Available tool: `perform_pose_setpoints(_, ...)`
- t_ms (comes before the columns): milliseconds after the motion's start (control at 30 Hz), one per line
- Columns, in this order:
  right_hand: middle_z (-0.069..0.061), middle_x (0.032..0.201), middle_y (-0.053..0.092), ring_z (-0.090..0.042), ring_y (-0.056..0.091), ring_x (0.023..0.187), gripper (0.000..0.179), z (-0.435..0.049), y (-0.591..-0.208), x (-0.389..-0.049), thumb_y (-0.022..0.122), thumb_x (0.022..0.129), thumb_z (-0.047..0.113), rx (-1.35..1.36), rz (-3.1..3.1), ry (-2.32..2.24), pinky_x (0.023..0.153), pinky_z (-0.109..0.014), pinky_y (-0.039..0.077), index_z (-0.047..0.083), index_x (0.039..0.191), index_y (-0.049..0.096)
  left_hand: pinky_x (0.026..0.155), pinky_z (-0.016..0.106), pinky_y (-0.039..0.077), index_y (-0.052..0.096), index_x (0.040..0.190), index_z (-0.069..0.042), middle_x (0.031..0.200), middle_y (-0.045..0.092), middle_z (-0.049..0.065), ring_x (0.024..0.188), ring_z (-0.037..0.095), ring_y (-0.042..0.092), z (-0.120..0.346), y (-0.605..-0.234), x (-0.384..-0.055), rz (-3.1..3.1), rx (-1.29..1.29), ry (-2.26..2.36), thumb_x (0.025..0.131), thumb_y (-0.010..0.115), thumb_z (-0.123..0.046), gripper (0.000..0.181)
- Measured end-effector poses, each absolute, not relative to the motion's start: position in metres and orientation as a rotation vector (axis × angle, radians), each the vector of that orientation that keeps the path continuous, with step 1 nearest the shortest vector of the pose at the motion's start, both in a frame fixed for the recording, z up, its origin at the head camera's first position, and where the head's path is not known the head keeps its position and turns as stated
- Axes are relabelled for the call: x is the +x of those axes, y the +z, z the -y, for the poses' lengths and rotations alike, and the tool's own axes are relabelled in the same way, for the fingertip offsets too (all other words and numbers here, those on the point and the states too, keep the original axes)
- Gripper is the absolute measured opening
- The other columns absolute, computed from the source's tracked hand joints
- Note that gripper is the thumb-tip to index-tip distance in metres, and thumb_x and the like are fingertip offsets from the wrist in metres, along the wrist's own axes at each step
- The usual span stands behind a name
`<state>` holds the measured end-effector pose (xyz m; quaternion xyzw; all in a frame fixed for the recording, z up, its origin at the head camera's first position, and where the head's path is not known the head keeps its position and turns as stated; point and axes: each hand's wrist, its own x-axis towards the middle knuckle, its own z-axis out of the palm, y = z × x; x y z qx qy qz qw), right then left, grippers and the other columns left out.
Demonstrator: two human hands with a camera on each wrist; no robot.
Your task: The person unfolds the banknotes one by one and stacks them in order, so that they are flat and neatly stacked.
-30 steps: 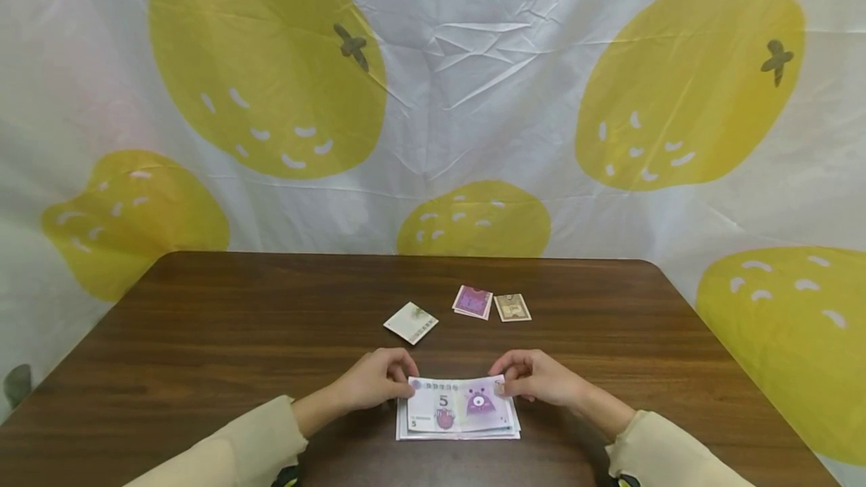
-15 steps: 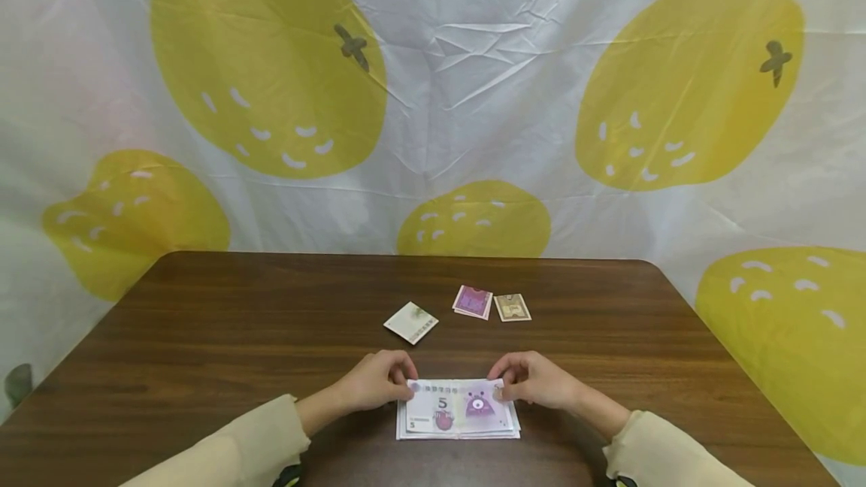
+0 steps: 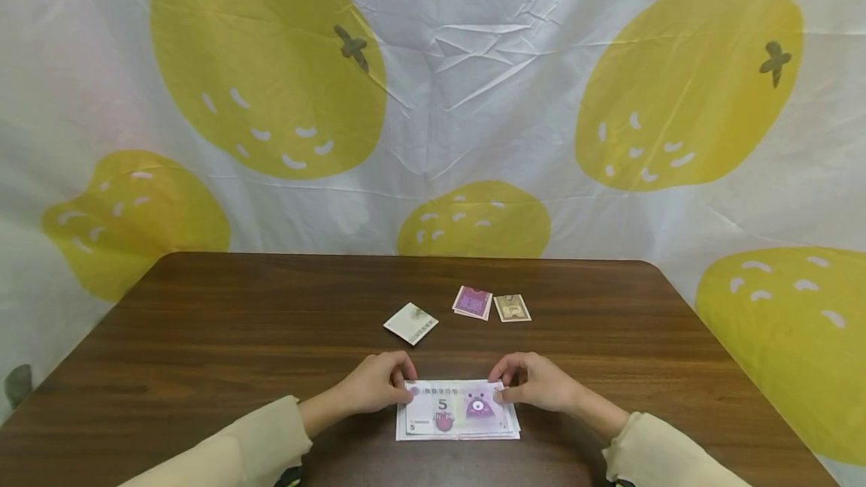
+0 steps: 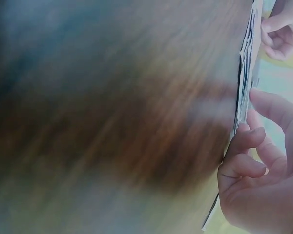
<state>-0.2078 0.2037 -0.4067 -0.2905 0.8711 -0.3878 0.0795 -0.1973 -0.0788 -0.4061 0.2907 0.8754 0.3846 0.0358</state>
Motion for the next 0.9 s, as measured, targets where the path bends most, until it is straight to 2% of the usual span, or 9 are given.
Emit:
perform_pose_setpoints(233,0.000,0.075,0.054,-0.009,0.044,0.058,0.023,-0.207,-0.401,-0.208,0.072,0.071,0.013,-0.842,-2.592,-1.201,0.051,-0.023,0.036,0.005,0.090,0.063,0.044,0.022,0.038,0.055,0.080,-0.004,0.059,0.050,-0.005,0.047,0.004,0.044,0.080,-0.402,-0.201,-2.690,0.878,1.238,0.071,0.068,-0.004,0.016)
perform_pose_setpoints(467,-0.001,0.076,0.056,-0.015,0.052,0.069,0.023,-0.208,-0.393,-0.215,0.069,0.074,0.016,-0.772,-2.596,-1.261,0.058,-0.026,0.040,0.003,0.092,0.062,0.045,0.023,0.039,0.056,0.082,-0.004,0.061,0.051,-0.006,0.048,0.005,0.045,0.086,-0.397,-0.215,-2.761,0.937,1.265,0.074,0.066,-0.005,0.013)
perform_pose_setpoints(900,-0.004,0.078,0.057,-0.012,0.049,0.060,0.028,-0.216,-0.388,-0.227,0.067,0.077,0.017,-0.693,-2.610,-1.350,0.047,-0.024,0.041,-0.001,0.097,0.059,0.051,0.021,0.039,0.058,0.082,-0.005,0.066,0.052,-0.007,0.055,0.004,0.046,0.103,-0.396,-0.240,-2.947,0.993,1.210,0.071,0.067,-0.006,0.014)
